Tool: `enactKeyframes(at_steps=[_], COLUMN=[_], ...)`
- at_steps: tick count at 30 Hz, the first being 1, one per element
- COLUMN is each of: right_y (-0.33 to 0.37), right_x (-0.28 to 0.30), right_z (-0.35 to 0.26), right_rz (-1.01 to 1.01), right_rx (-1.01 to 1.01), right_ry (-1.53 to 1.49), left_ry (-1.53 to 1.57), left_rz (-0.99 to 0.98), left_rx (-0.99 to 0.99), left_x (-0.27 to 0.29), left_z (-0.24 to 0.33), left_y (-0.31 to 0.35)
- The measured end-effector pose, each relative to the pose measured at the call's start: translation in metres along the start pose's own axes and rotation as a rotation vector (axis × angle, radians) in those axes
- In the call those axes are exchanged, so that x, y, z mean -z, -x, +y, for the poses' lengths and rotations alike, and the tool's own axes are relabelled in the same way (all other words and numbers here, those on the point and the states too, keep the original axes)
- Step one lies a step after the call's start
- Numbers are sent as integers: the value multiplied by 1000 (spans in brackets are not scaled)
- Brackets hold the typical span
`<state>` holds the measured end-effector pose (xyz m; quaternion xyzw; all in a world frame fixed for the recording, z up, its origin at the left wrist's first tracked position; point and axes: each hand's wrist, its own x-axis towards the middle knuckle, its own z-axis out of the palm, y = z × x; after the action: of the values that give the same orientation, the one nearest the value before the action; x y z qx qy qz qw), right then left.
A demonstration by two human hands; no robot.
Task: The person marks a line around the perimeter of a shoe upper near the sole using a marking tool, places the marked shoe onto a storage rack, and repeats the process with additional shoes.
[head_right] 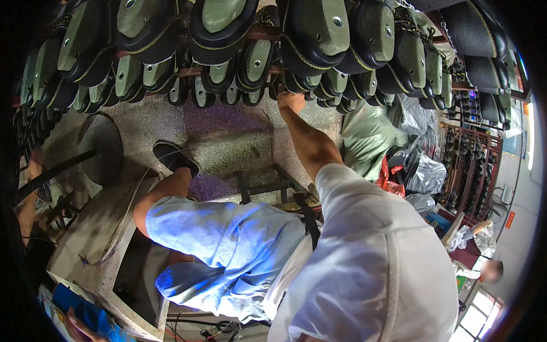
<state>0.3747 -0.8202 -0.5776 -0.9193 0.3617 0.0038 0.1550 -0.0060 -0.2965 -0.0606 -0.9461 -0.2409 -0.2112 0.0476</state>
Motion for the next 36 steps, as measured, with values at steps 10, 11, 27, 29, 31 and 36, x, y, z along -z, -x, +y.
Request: enactKeyframes(at_steps=[10,11,27,29,31,36], right_y=[58,66,226,268,312,432], right_x=[124,144,395,441,472,500], right_z=[69,77,-80,-124,-153,-196], right_rz=[-195,-243,-805,-744,-653,-534], right_rx=[116,109,1667,2084,2380,2945], right_ry=[-63,-128,-554,-654,-784,-996], left_ry=[-469,-630,201,1,-74,-255], left_rz=[-8,-17,-319,-231,-197,-83], left_rx=[-286,-312,-376,-313,-198,194], left_x=[-2,-6,-15,36,90,169], left_z=[-52,-67,127,103,80,40], left_y=[-1,1,78,83,111,215])
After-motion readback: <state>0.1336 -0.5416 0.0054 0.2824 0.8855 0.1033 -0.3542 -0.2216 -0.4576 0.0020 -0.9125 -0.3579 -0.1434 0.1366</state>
